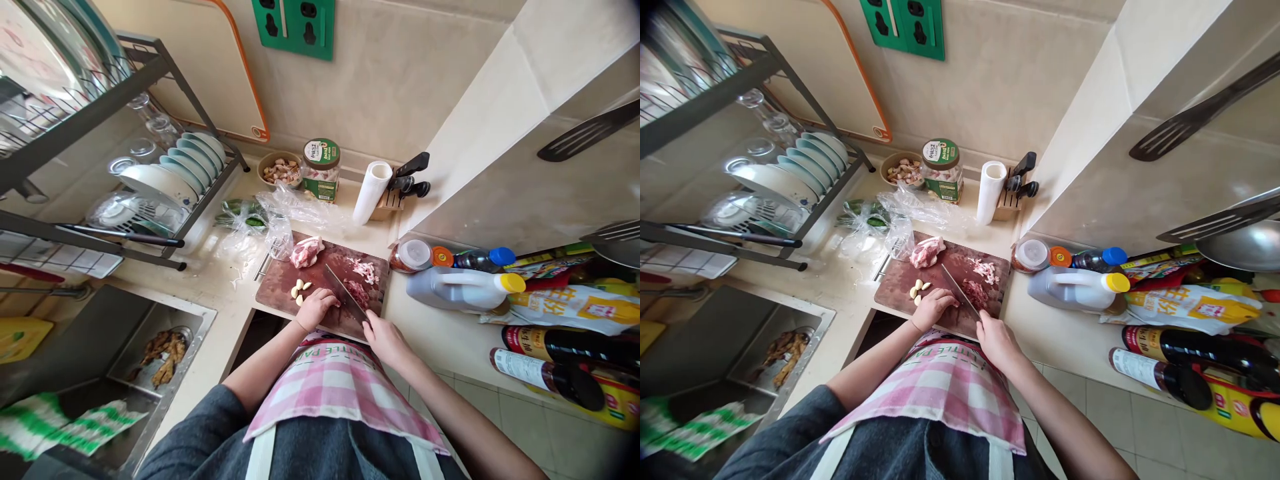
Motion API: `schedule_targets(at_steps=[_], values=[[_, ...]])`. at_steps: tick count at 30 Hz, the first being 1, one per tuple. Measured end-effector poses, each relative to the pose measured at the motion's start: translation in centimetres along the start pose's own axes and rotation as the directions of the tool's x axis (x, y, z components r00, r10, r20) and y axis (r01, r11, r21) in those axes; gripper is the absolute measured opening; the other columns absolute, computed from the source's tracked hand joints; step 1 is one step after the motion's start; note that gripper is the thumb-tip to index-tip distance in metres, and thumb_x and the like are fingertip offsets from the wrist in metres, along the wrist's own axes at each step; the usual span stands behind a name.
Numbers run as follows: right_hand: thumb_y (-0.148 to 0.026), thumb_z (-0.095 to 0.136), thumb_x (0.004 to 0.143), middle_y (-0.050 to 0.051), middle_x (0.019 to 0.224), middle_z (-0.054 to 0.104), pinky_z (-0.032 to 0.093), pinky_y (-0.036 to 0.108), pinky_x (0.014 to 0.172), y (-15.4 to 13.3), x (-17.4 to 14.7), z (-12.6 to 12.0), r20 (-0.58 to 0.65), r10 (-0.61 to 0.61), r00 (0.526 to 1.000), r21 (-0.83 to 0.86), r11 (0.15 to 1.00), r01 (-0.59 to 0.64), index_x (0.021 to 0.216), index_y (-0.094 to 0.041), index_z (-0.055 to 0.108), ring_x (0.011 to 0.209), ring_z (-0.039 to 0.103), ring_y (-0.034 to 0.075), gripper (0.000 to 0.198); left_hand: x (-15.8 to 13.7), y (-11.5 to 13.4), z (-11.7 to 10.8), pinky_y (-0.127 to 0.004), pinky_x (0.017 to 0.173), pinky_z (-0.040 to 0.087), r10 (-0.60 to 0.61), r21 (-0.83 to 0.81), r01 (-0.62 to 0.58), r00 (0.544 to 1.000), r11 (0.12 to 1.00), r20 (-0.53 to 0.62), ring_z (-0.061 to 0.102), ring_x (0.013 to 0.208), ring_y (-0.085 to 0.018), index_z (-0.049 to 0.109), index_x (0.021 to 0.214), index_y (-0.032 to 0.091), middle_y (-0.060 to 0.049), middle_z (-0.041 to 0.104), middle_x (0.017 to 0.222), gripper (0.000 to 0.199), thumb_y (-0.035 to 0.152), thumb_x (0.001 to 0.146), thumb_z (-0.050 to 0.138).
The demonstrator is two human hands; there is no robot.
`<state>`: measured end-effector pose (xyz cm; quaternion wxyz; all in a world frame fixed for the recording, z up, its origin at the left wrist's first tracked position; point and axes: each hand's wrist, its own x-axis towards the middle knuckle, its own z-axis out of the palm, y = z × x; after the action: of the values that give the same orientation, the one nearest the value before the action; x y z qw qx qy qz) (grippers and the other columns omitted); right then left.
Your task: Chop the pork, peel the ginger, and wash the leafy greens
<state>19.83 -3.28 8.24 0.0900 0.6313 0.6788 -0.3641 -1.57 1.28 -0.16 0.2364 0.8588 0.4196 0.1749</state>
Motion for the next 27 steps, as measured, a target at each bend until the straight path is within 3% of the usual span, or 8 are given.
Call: schedule_targets(at_steps=[4, 10, 18, 24, 27], values=[[-0.026, 0.033, 0.092, 0.005, 0.078, 0.066, 0.027, 0.024, 0.055, -0.2, -0.7, 0.7, 0.053, 0.021, 0.998, -0.004, 1.000, -0.021, 0.101, -0.020, 0.049, 0.069, 0.062, 0.015, 0.020, 0.4, 0.0, 0.3, -0.027, 0.077, 0.045, -0.009, 0.041, 0.009, 1.000, 0.999, 0.009, 0.052, 0.084, -0.015, 0.065, 0.087, 0.020, -0.005, 0.062, 0.090, 0.022, 0.020, 0.089, 0.043], [-0.024, 0.033, 0.091, 0.008, 0.082, 0.068, 0.028, 0.025, 0.057, -3.3, 3.5, 1.0, -0.040, 0.032, 0.999, 0.009, 0.999, -0.032, 0.099, -0.018, 0.050, 0.073, 0.063, 0.017, 0.020, 0.4, -0.1, 0.3, -0.026, 0.078, 0.045, 0.010, 0.027, -0.010, 1.000, 1.000, 0.023, 0.053, 0.087, -0.015, 0.065, 0.090, 0.020, -0.004, 0.061, 0.091, 0.021, 0.021, 0.089, 0.044], [-0.024, 0.033, 0.091, 0.005, 0.078, 0.067, 0.028, 0.024, 0.055, -1.1, -0.7, 1.3, 0.009, 0.041, 0.999, 0.041, 0.998, -0.041, 0.098, -0.019, 0.050, 0.068, 0.062, 0.016, 0.019, 0.4, -0.5, 0.2, -0.027, 0.076, 0.045, 0.019, 0.030, -0.020, 0.999, 0.999, 0.034, 0.052, 0.085, -0.016, 0.064, 0.088, 0.020, -0.004, 0.061, 0.088, 0.022, 0.021, 0.090, 0.042], [-0.024, 0.033, 0.091, 0.008, 0.084, 0.068, 0.031, 0.025, 0.058, -4.0, 3.9, 1.6, -0.086, 0.048, 0.995, 0.036, 0.998, -0.045, 0.099, -0.018, 0.051, 0.075, 0.063, 0.017, 0.020, 0.1, -0.8, 0.4, -0.027, 0.080, 0.046, 0.035, -0.026, -0.034, 0.999, 0.999, 0.007, 0.054, 0.090, -0.016, 0.064, 0.091, 0.018, -0.005, 0.062, 0.093, 0.021, 0.020, 0.089, 0.044], [-0.024, 0.035, 0.090, 0.007, 0.082, 0.068, 0.031, 0.024, 0.058, -3.2, 3.3, 1.3, -0.096, 0.040, 0.995, 0.063, 0.997, -0.034, 0.097, -0.018, 0.052, 0.074, 0.063, 0.016, 0.019, -0.1, -1.0, -0.1, -0.026, 0.082, 0.046, 0.041, -0.045, -0.040, 0.999, 0.998, 0.012, 0.055, 0.093, -0.015, 0.064, 0.095, 0.020, -0.005, 0.063, 0.097, 0.022, 0.019, 0.090, 0.042]])
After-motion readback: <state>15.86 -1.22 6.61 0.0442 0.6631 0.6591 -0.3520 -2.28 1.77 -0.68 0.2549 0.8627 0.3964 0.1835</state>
